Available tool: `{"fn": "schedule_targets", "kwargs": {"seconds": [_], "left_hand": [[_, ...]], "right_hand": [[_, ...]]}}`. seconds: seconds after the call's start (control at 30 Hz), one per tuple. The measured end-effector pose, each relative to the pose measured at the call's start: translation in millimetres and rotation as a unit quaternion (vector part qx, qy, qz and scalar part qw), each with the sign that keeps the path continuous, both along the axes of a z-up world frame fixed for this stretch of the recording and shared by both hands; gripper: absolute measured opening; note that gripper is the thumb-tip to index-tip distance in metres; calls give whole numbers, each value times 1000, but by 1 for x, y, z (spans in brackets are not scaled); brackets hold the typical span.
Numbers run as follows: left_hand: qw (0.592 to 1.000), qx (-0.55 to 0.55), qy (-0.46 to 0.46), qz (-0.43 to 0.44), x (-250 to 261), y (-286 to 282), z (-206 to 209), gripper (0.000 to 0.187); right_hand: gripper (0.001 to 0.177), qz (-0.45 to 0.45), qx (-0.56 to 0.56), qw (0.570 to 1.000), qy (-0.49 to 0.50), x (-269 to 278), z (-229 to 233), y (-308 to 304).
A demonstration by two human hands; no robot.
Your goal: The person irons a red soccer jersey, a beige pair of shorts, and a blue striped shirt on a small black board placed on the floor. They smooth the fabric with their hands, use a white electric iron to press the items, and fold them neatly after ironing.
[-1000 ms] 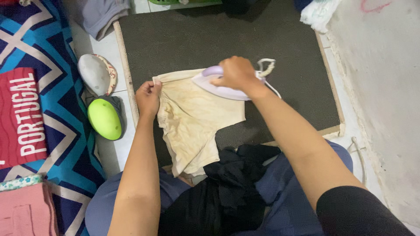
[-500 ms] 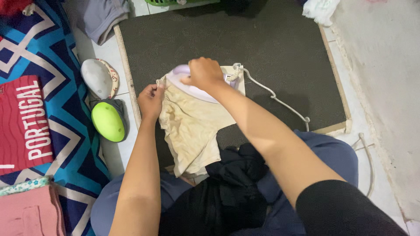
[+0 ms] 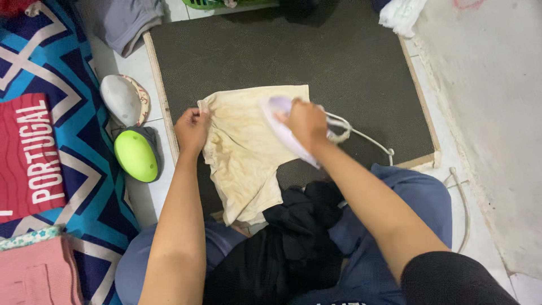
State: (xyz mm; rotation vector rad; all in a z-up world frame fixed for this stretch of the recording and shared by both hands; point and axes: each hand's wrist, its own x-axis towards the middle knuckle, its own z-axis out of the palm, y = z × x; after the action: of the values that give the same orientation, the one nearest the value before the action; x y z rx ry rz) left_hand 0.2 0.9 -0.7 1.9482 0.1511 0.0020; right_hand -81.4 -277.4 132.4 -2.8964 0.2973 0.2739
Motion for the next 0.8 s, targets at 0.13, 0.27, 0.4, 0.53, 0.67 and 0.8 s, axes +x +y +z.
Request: {"fn": "schedule_targets", "kwargs": {"seconds": [0.13,0.27,0.4,0.53,0.67,0.8], "left_hand": [[999,-21,34,-15,-13,3,10,30],[995,-8,86,-49,-19,0,35,41],[989,33,124,-71,-20,-3,53,45],[990,62,108,-64,-22,-8,48,46],[987,140,51,-69,-31,-14,54,50],[955,195,177,-134,-32,-8,65,65]], "right_hand": [[46,-107,13,983,-149,34,7,-34],[37,-99,70,990,-76,19,9,-30],[52,-99,3,995,21,-36,1,-5],[58,-63,-23,996,-56,-40,-4,-14],[53,-122,9,982,-142,21,-13,-50],[54,-173,57,977,-112,41,-12,-79]]}}
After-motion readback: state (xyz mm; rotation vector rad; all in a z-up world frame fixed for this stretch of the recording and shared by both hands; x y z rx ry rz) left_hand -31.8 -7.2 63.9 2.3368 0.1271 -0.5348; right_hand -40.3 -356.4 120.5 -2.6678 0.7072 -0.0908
